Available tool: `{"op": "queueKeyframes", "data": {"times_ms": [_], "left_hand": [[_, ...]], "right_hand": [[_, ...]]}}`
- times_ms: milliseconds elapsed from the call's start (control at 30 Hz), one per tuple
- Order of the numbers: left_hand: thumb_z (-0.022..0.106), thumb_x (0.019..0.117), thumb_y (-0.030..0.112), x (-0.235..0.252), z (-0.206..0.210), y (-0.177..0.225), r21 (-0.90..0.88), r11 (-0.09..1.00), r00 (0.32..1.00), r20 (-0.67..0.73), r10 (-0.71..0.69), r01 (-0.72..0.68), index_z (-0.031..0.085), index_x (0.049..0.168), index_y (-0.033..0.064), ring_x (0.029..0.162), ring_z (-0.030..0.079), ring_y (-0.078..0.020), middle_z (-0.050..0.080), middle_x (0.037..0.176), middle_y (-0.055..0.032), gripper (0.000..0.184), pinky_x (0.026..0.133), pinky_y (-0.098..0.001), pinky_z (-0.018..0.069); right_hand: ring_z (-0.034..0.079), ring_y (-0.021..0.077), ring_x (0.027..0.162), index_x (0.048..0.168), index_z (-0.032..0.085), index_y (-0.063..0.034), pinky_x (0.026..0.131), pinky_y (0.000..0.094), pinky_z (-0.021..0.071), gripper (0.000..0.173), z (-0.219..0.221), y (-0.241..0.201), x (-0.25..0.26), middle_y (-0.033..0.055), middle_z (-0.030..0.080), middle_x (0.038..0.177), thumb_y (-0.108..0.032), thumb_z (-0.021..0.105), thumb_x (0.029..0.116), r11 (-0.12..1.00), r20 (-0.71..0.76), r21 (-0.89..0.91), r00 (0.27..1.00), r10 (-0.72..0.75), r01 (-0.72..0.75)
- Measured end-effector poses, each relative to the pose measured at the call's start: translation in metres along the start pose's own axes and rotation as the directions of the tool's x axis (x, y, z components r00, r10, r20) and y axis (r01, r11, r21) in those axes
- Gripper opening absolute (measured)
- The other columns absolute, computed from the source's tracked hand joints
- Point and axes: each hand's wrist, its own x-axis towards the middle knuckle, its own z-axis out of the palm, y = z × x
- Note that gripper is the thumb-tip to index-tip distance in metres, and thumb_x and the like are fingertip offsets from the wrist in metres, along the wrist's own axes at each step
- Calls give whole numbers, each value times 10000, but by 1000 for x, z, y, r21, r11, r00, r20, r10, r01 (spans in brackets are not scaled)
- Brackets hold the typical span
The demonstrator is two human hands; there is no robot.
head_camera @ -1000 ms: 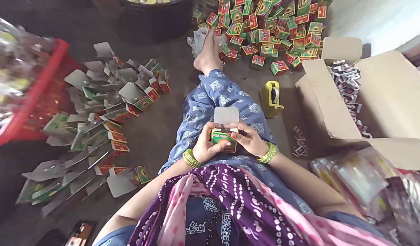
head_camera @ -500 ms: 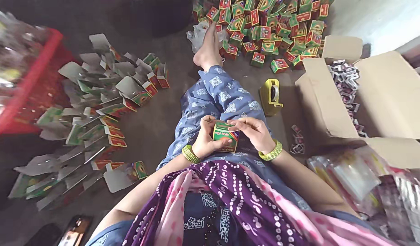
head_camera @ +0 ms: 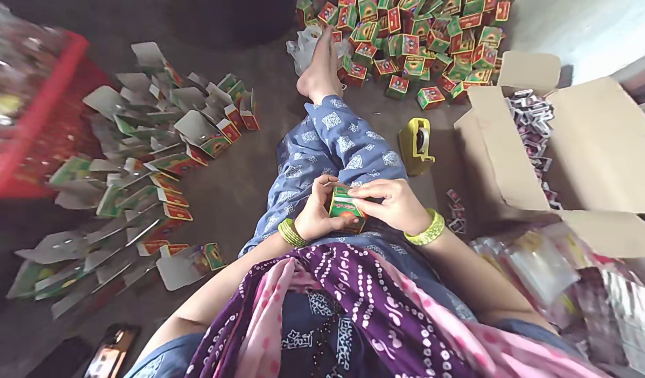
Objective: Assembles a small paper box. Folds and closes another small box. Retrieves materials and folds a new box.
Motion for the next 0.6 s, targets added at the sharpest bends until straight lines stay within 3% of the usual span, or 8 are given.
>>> {"op": "queueKeyframes", "data": {"times_ms": [67,167,300,400,467,533,600], "left_hand": [[919,743,157,0,0,0,17,1000,1000,20,18,-18,296,1418,46,1107,692,-246,658,1233,-143,925,964,-439,598],[920,740,160,0,-1,0,24,1000,999,28,19,-20,298,1417,41,1101,698,-254,667,1226,-150,927,956,-444,603],[921,745,163,-1,-1,-3,13,1000,1000,21,13,-14,321,1406,50,1086,703,-255,668,1222,-149,900,939,-445,611],[912,761,174,-1,0,-2,5,1000,1000,-11,-4,4,352,1372,41,1072,710,-260,676,1210,-153,840,935,-451,612],[901,774,162,-2,0,-1,-13,1000,998,-60,-29,28,376,1350,30,1050,713,-251,675,1196,-147,790,925,-444,614],[883,786,126,-2,-1,0,-42,998,991,-118,-61,57,402,1319,20,1030,715,-255,675,1183,-150,725,909,-446,617],[862,810,119,-2,0,0,-45,996,989,-123,-79,74,428,1313,19,1020,718,-252,681,1177,-145,672,899,-441,620]], "right_hand": [[728,83,1014,1044,807,-60,912,270,612,140,-4,1,1,49,780,1051,-108,729,938,999,3,34,1000,12,-12],[716,86,1056,1052,804,-69,951,284,598,146,-7,1,2,41,775,1076,-119,704,958,1000,78,18,997,-9,7],[665,106,1101,1088,803,-129,956,300,561,235,-10,1,1,46,733,1140,-149,591,989,998,173,-55,985,-3,12],[621,132,1069,1142,796,-146,924,309,537,291,-8,1,-3,74,681,1115,-142,546,994,997,160,-74,987,3,9],[661,157,1118,1180,772,-102,983,328,555,271,0,2,-10,85,721,1143,-118,549,1027,990,84,-121,995,-62,72],[661,215,1230,1231,736,-51,1109,396,512,277,7,3,-17,103,734,1225,-87,534,1046,972,35,-195,992,-125,129],[627,220,1294,1305,687,-25,1171,434,459,316,10,4,-23,103,708,1301,-82,493,1062,973,45,-203,994,-103,111]]}}
